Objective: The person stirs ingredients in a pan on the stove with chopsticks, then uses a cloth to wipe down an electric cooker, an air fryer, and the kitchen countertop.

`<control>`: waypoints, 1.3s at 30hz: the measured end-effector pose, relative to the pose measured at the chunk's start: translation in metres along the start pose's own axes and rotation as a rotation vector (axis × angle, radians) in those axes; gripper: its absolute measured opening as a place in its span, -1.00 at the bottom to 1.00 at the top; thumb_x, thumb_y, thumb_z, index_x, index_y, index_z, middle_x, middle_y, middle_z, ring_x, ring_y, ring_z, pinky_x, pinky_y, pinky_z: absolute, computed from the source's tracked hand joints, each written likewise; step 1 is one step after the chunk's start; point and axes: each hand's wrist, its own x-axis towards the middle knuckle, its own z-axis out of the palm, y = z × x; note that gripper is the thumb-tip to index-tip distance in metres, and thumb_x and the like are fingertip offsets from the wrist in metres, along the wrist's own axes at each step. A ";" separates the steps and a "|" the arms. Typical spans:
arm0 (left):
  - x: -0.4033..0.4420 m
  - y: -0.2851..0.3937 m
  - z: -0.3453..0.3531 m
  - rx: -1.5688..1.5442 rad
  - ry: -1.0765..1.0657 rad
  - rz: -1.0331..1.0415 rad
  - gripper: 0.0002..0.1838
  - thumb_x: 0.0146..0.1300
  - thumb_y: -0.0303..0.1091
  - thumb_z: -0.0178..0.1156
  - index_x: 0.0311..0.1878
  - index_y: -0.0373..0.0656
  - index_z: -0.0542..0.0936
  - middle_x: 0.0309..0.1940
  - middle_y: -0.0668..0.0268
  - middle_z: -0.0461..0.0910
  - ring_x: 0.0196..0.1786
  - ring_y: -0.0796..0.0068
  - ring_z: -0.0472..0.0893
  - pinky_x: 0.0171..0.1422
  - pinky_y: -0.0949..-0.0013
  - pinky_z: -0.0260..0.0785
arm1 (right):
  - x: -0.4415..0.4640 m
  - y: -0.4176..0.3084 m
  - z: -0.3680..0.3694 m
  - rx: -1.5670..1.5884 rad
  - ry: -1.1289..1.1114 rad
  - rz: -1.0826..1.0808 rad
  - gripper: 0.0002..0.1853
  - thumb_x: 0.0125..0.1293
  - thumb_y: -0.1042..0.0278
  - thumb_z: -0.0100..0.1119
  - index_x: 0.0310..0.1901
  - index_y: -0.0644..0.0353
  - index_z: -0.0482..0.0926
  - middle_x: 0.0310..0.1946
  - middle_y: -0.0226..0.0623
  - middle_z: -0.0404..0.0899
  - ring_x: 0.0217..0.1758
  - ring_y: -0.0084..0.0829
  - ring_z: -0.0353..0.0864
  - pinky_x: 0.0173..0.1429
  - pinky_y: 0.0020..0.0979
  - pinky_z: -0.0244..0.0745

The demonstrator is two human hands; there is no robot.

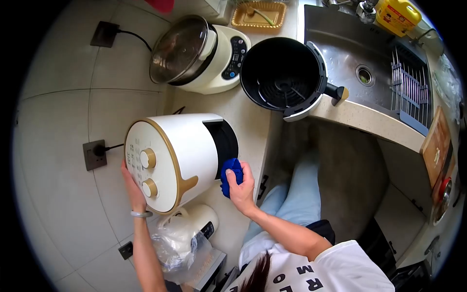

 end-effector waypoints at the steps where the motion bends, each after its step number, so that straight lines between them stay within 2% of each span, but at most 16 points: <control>1: -0.002 0.003 0.001 -0.039 -0.033 0.011 -0.28 0.60 0.16 -0.37 0.50 -0.28 0.16 0.42 0.16 0.29 0.44 0.31 0.29 0.54 0.27 0.07 | -0.003 -0.020 0.002 0.001 -0.032 -0.199 -0.85 0.29 0.51 0.25 -0.16 0.30 0.51 -0.29 -0.22 0.58 -0.24 -0.41 0.58 -0.12 -0.36 0.53; 4: -0.003 0.006 0.002 0.014 0.019 0.003 -0.29 0.60 0.14 -0.36 0.50 -0.29 0.16 0.41 0.14 0.30 0.43 0.31 0.30 0.54 0.28 0.08 | 0.014 -0.072 0.022 -0.079 -0.299 -0.773 -0.77 0.17 0.65 0.25 -0.11 0.30 0.59 -0.14 -0.11 0.58 -0.08 -0.18 0.60 0.03 -0.33 0.53; 6: -0.002 0.002 -0.001 0.047 0.010 0.032 -0.30 0.61 0.12 -0.35 0.49 -0.30 0.16 0.40 0.13 0.31 0.43 0.31 0.31 0.53 0.28 0.08 | 0.041 -0.084 0.039 -0.114 -0.303 -0.866 -0.75 0.14 0.67 0.27 -0.11 0.31 0.62 -0.15 -0.06 0.59 -0.06 -0.10 0.61 0.04 -0.28 0.53; 8: -0.005 -0.005 -0.008 0.084 0.008 0.056 -0.31 0.61 0.10 -0.35 0.49 -0.31 0.17 0.40 0.12 0.31 0.42 0.30 0.31 0.52 0.29 0.09 | 0.062 -0.090 0.045 -0.115 -0.265 -0.686 -0.77 0.14 0.66 0.29 -0.13 0.32 0.61 -0.15 -0.05 0.60 -0.07 -0.08 0.61 0.01 -0.26 0.53; 10: 0.000 -0.013 -0.013 0.108 0.016 0.028 -0.26 0.59 0.17 -0.34 0.51 -0.31 0.14 0.43 0.13 0.28 0.46 0.30 0.27 0.55 0.29 0.04 | 0.054 -0.082 0.038 -0.133 -0.231 -0.818 -0.75 0.10 0.70 0.30 -0.14 0.32 0.63 -0.16 -0.07 0.60 -0.08 -0.11 0.62 -0.01 -0.26 0.54; 14: 0.004 -0.005 -0.010 0.207 0.026 0.056 -0.26 0.59 0.16 -0.33 0.51 -0.33 0.15 0.44 0.09 0.27 0.47 0.25 0.27 0.55 0.28 0.03 | 0.009 -0.060 0.024 -0.082 -0.310 -0.731 -0.67 0.02 0.78 0.28 -0.13 0.30 0.66 -0.16 -0.08 0.60 -0.08 -0.13 0.61 0.04 -0.26 0.54; 17: -0.001 0.004 -0.005 0.352 0.032 0.099 -0.29 0.60 0.10 -0.33 0.48 -0.37 0.18 0.42 0.02 0.29 0.45 0.19 0.29 0.53 0.26 0.06 | 0.048 -0.079 0.043 -0.056 -0.301 -0.829 -0.75 0.08 0.72 0.28 -0.16 0.32 0.64 -0.22 -0.09 0.59 -0.14 -0.12 0.60 -0.05 -0.27 0.51; 20: -0.012 0.001 -0.010 0.385 0.041 0.083 -0.29 0.60 0.10 -0.32 0.48 -0.38 0.17 0.43 0.00 0.28 0.47 0.17 0.27 0.54 0.26 0.04 | 0.081 -0.108 0.063 -0.099 -0.304 -0.597 -0.84 0.18 0.63 0.24 -0.18 0.32 0.60 -0.27 -0.09 0.57 -0.18 -0.10 0.59 -0.06 -0.29 0.50; 25: 0.004 0.006 0.000 0.406 0.049 0.092 -0.28 0.59 0.09 -0.29 0.49 -0.40 0.15 0.46 -0.04 0.25 0.50 0.14 0.24 0.57 0.26 0.01 | 0.032 -0.106 0.053 -0.044 -0.394 -0.813 -0.69 0.01 0.70 0.30 -0.14 0.28 0.66 -0.19 -0.09 0.62 -0.06 -0.11 0.63 0.10 -0.29 0.53; 26: 0.003 0.007 0.001 0.408 0.051 0.079 -0.28 0.59 0.08 -0.28 0.49 -0.41 0.15 0.46 -0.04 0.24 0.51 0.13 0.23 0.57 0.26 0.01 | 0.047 -0.109 0.062 -0.033 -0.357 -0.881 -0.77 0.08 0.66 0.29 -0.18 0.31 0.65 -0.23 -0.09 0.62 -0.12 -0.12 0.64 0.01 -0.30 0.54; 28: -0.003 0.011 -0.001 0.415 0.058 0.046 -0.27 0.59 0.08 -0.27 0.49 -0.42 0.14 0.47 -0.05 0.23 0.51 0.13 0.23 0.57 0.26 0.00 | 0.080 -0.123 0.076 -0.103 -0.363 -0.621 -0.84 0.17 0.59 0.27 -0.19 0.34 0.62 -0.26 -0.06 0.61 -0.19 -0.12 0.64 -0.07 -0.29 0.53; 30: -0.004 0.011 -0.005 0.410 0.068 0.045 -0.27 0.59 0.07 -0.27 0.50 -0.42 0.13 0.47 -0.05 0.23 0.52 0.13 0.22 0.58 0.26 0.00 | 0.104 -0.111 0.077 -0.180 -0.352 -0.564 -0.87 0.24 0.53 0.25 -0.20 0.36 0.60 -0.28 -0.04 0.60 -0.23 -0.10 0.62 -0.12 -0.28 0.51; 32: 0.004 0.004 -0.010 0.360 -0.020 0.078 -0.24 0.58 0.14 -0.27 0.50 -0.39 0.15 0.46 0.00 0.24 0.51 0.18 0.22 0.58 0.25 -0.02 | 0.082 -0.108 0.067 -0.184 -0.276 -0.680 -0.88 0.21 0.57 0.26 -0.21 0.34 0.60 -0.29 -0.06 0.60 -0.22 -0.11 0.63 -0.10 -0.29 0.53; 35: 0.002 0.007 -0.006 0.374 -0.013 0.092 -0.27 0.58 0.11 -0.25 0.49 -0.37 0.16 0.46 0.00 0.25 0.50 0.17 0.24 0.57 0.26 0.00 | 0.052 -0.112 0.063 -0.034 -0.349 -0.860 -0.82 0.11 0.69 0.27 -0.22 0.34 0.61 -0.24 -0.09 0.63 -0.17 -0.14 0.64 -0.04 -0.30 0.54; 37: -0.003 0.010 -0.005 0.402 -0.002 0.086 -0.29 0.58 0.08 -0.25 0.49 -0.37 0.17 0.45 0.00 0.26 0.50 0.16 0.25 0.56 0.26 0.02 | 0.059 -0.115 0.068 -0.027 -0.345 -0.826 -0.84 0.14 0.67 0.26 -0.22 0.35 0.60 -0.26 -0.09 0.62 -0.19 -0.13 0.62 -0.05 -0.30 0.52; 39: -0.002 0.010 -0.006 0.414 0.002 0.087 -0.31 0.58 0.06 -0.24 0.49 -0.36 0.17 0.45 0.00 0.27 0.50 0.15 0.26 0.55 0.26 0.04 | 0.079 -0.114 0.067 -0.134 -0.324 -0.636 -0.88 0.19 0.60 0.24 -0.22 0.36 0.59 -0.27 -0.10 0.60 -0.22 -0.12 0.60 -0.08 -0.30 0.50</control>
